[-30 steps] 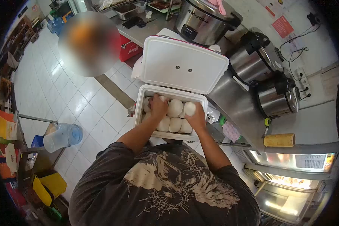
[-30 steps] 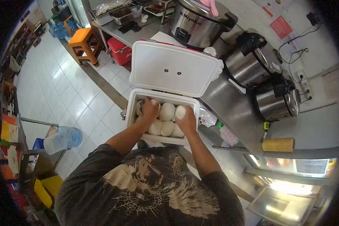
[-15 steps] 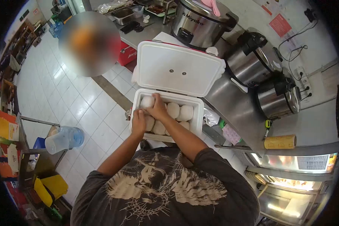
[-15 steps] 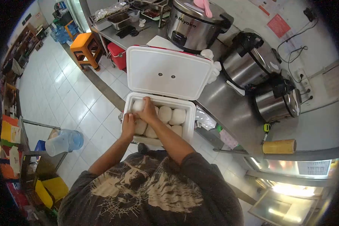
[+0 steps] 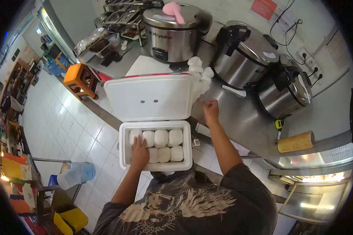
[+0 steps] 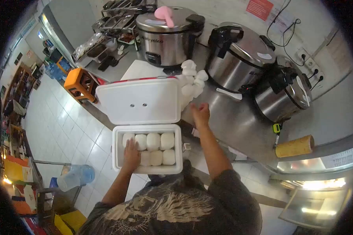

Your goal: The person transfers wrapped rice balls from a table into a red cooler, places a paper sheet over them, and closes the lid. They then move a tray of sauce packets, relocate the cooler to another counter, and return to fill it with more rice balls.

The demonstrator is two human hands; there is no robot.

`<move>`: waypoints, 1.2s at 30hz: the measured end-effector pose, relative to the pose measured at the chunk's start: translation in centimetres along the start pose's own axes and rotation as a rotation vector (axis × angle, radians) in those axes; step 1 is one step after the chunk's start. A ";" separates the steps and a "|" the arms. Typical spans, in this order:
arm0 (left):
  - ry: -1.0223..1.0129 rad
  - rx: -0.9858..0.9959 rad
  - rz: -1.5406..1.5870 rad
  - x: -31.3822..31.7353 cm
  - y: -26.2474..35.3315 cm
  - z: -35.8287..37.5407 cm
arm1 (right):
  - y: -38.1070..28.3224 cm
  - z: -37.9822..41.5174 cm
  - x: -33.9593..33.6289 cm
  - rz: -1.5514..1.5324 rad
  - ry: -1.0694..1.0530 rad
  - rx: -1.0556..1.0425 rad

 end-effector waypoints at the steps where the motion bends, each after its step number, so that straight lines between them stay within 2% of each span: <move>1: 0.018 -0.051 0.055 -0.7 0.8 0.0 | 0.5 -3.2 -0.1 -0.134 -0.052 0.145; 3: 0.049 -0.166 0.165 -1.4 2.1 0.8 | 0.4 -8.4 0.8 -0.296 -0.243 0.438; 4: 0.107 -0.142 0.164 -1.1 2.2 1.4 | -0.1 -10.6 1.6 -0.321 -0.378 0.582; 8: 0.186 -0.164 0.164 -1.1 4.7 4.1 | 0.2 -15.0 10.0 -0.080 -0.145 0.385; 9: 0.192 -0.172 0.174 -1.1 5.4 4.8 | 0.5 -14.8 10.7 -0.095 -0.080 0.361; 11: 0.220 -0.175 0.205 -1.1 6.8 5.4 | 0.7 -15.5 11.2 -0.076 -0.079 0.359; 14: 0.247 -0.185 0.205 -0.2 7.5 6.2 | 0.6 -15.3 10.9 -0.049 -0.195 0.402; 17: 0.259 -0.173 0.210 0.6 7.6 6.4 | 0.4 -14.6 10.9 -0.051 -0.125 0.375; 19: 0.257 -0.168 0.198 1.0 7.7 6.4 | -1.1 -13.1 8.5 0.126 -0.067 0.358; 22: 0.259 -0.147 0.252 0.6 8.8 5.6 | -3.1 -10.7 4.4 0.031 -0.029 0.405; 25: 0.279 -0.153 0.243 0.3 9.0 4.8 | -2.6 -10.1 1.7 0.099 0.075 0.408; 28: 0.347 -0.028 0.168 -0.9 10.1 3.8 | 3.3 -12.4 2.6 -0.108 0.087 0.195; 29: 0.329 -0.113 0.358 -1.1 10.3 3.5 | 4.1 -11.9 2.4 -0.214 0.056 0.134; 31: 0.306 -0.300 0.732 -1.3 11.9 2.3 | 0.8 -6.1 -2.6 -0.540 -0.096 0.036; 33: 0.228 -0.394 1.159 -0.2 13.5 0.5 | -0.2 -1.4 -3.7 -0.605 -0.323 -0.057; 35: 0.181 -0.469 1.714 -0.9 17.9 -1.4 | -3.1 5.3 -5.1 -0.537 -0.570 0.037; 36: 0.101 -0.456 1.867 -0.5 18.9 -2.2 | -3.9 8.5 -5.0 -0.532 -0.670 0.005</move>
Point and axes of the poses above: each hand's wrist, its own z-axis away from the middle knuckle, its own x-axis out of the palm, y = z × x, the point moved 2 cm from there along -z, towards the middle knuckle, and after that the axes turned 12 degrees about z, right-handed, at the moved point
